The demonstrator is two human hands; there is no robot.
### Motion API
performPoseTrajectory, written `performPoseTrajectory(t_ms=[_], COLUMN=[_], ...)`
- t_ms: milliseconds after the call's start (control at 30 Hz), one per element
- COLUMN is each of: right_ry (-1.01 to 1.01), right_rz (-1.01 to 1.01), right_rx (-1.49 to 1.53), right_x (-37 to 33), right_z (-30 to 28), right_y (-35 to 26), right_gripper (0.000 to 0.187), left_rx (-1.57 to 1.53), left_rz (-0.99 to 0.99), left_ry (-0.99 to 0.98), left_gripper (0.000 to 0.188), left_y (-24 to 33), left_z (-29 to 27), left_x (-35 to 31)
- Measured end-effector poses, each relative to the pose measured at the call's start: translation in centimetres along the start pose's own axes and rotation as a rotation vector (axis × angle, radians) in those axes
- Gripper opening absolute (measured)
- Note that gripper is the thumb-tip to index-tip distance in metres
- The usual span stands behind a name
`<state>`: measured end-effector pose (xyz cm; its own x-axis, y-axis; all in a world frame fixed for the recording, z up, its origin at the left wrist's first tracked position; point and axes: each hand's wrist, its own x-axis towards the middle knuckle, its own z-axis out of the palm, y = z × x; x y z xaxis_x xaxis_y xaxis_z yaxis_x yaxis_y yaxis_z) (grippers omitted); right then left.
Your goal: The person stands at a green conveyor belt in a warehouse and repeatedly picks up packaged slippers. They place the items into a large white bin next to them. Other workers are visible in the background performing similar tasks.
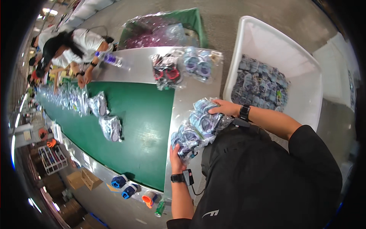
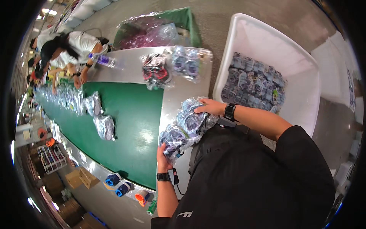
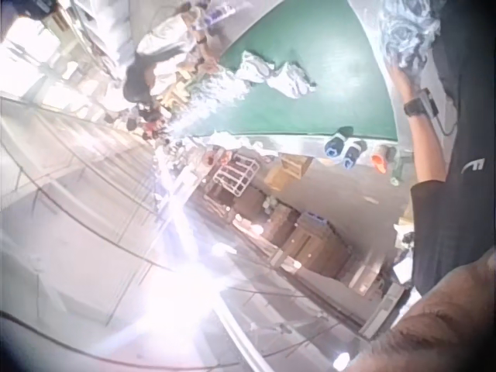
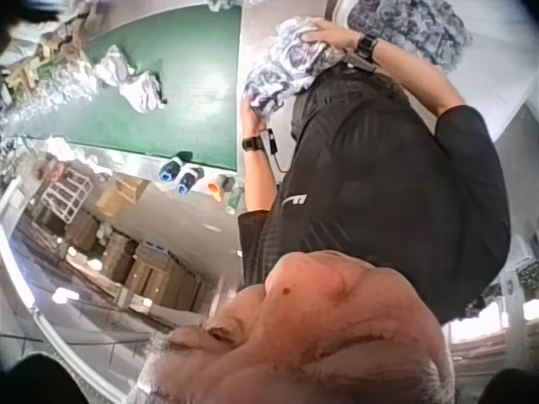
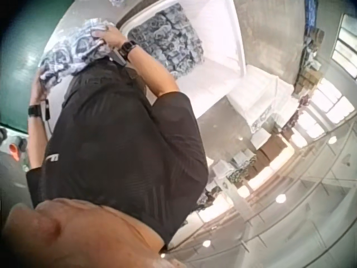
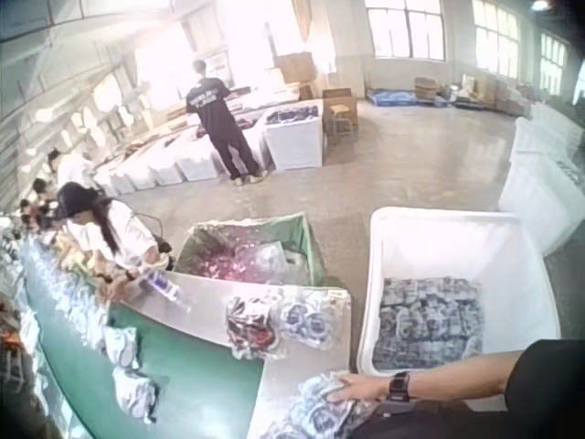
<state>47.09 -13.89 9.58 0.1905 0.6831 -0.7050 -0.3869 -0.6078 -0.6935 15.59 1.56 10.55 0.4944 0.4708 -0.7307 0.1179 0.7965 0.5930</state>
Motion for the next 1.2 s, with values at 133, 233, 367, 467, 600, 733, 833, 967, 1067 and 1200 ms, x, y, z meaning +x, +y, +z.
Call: performPoseTrajectory(t_ms=[133, 233, 367, 467, 600, 733, 833, 967, 1067, 1200], right_ry=[0.002, 0.198, 0.397, 0.503, 0.535, 0.628, 0.840, 0.979, 0.963, 1.052], right_rz=[-0.100, -0.067, -0.175, -0.130, -0.205, -0.140, -0.091, -0.083, -0.134, -0.147], right_rx=[0.209, 0.216, 0.305, 0.438, 0.679, 0.819, 0.724, 0.636, 0.684, 0.681], right_x=[-2.3, -8.4, -14.0, -20.3, -21.4, -24.3, -26.0, -29.6, -31.8, -34.1], right_z=[-6.9, -10.6, -15.2, -17.3, -21.7, -23.9, -24.8, -25.3, -25.4, -24.9], right_y=[5.7, 5.5, 8.7, 9.6, 23.4, 32.9, 35.7, 33.7, 32.4, 33.1], right_gripper=[0.093, 0.088, 0.065, 0.051, 0.049, 0.049, 0.054, 0.062, 0.065, 0.064], left_rx=[0.098, 0.157, 0.231, 0.354, 0.466, 0.568, 0.677, 0.805, 0.844, 1.230], left_rz=[-0.128, -0.147, -0.164, -0.202, -0.291, -0.269, -0.186, -0.082, -0.029, 0.481], left_ry=[-0.119, -0.203, -0.318, -0.303, -0.352, -0.384, -0.419, -0.397, -0.491, -0.275], left_gripper=[0.045, 0.047, 0.045, 0.054, 0.054, 0.050, 0.050, 0.077, 0.086, 0.076], left_y=[-2.0, -3.7, -5.0, -7.7, -10.7, -12.9, -14.0, -15.2, -15.5, -17.2], left_z=[5.2, 10.6, 18.2, 20.3, 24.1, 27.2, 30.1, 34.3, 39.2, 41.5], left_x=[2.8, 4.2, 4.0, 5.5, 5.9, 6.0, 6.6, 9.4, 11.5, 16.3])
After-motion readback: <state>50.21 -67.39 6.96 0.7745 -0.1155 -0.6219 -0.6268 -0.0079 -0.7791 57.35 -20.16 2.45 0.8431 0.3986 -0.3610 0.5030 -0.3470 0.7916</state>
